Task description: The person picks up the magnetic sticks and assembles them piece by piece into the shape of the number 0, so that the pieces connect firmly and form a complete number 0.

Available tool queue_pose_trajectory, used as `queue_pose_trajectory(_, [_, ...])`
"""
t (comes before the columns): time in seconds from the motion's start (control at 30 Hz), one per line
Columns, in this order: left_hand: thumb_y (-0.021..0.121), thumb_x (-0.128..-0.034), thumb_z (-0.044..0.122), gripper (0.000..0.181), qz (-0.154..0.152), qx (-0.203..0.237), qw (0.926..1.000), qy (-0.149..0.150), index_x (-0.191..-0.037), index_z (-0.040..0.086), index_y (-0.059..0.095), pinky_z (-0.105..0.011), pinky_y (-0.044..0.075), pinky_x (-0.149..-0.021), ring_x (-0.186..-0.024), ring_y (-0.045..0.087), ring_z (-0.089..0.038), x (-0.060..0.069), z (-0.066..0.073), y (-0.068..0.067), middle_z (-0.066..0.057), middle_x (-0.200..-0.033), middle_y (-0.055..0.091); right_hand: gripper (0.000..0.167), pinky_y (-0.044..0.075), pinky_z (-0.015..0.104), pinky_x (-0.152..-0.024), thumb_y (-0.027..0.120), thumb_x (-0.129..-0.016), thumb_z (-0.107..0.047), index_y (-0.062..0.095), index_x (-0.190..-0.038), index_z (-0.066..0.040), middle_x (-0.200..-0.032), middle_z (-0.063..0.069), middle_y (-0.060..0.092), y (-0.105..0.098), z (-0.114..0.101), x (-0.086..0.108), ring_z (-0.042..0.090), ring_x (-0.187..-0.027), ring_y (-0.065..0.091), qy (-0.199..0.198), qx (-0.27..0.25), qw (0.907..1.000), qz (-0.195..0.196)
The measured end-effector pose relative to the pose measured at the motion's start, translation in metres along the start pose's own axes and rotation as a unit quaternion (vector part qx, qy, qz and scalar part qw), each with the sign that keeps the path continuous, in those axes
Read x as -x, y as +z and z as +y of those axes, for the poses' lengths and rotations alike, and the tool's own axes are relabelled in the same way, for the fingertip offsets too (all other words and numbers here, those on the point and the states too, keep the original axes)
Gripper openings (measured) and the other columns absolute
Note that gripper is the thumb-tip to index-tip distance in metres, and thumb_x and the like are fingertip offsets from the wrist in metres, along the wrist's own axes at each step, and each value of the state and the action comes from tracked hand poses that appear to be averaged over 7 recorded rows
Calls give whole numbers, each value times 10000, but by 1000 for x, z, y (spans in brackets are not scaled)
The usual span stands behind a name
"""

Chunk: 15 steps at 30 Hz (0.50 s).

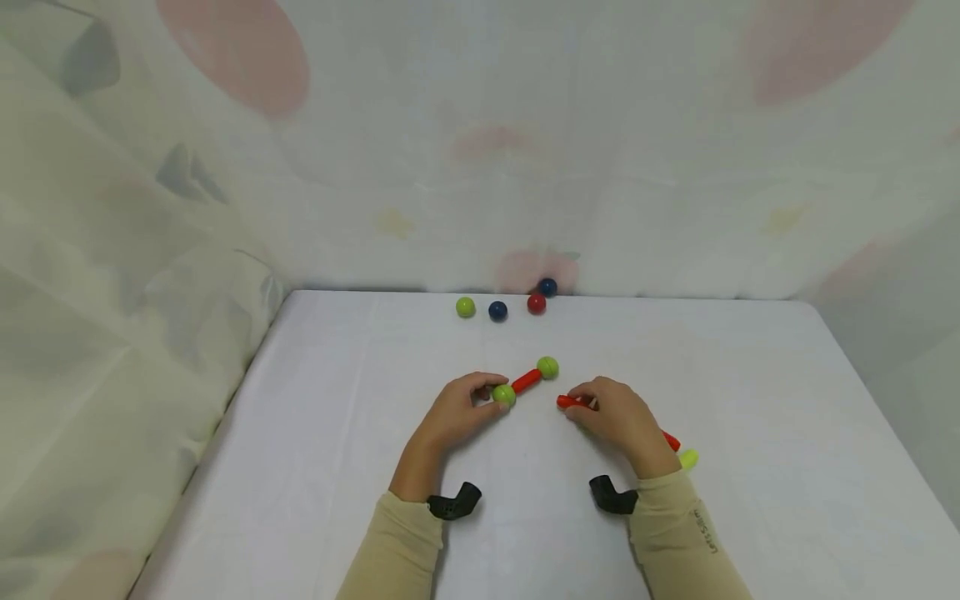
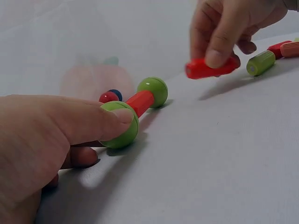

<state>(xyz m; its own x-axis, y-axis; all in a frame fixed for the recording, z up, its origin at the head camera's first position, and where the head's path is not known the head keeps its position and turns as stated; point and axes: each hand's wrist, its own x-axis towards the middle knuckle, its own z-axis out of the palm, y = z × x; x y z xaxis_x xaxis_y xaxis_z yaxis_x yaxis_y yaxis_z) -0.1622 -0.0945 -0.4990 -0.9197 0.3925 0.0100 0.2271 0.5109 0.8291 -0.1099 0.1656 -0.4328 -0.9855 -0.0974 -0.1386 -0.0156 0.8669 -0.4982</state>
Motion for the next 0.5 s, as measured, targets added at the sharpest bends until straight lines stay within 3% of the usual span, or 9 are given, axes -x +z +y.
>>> queue_pose_trajectory(0.27, [759,-855,313,333,78,39,9999,66,-1178,289,680,-339,464,-836,-938,548,-117,2,2,-1,104,-992,630,187,454,284,-677,745,-861,-247,747,-1011,-136,-808,-56,616,31,-31,-1,116,-738,526,-510,-697,9961,195])
queue_pose_trajectory(0.5, [777,-840,338,349,76,53,9999,69,-1172,278,686,-329,467,-824,-927,552,-121,3,5,-3,93,-989,636,151,441,270,-643,764,-849,-244,743,-954,-138,-752,-60,595,45,-38,-1,109,-693,518,-223,-1123,9926,407])
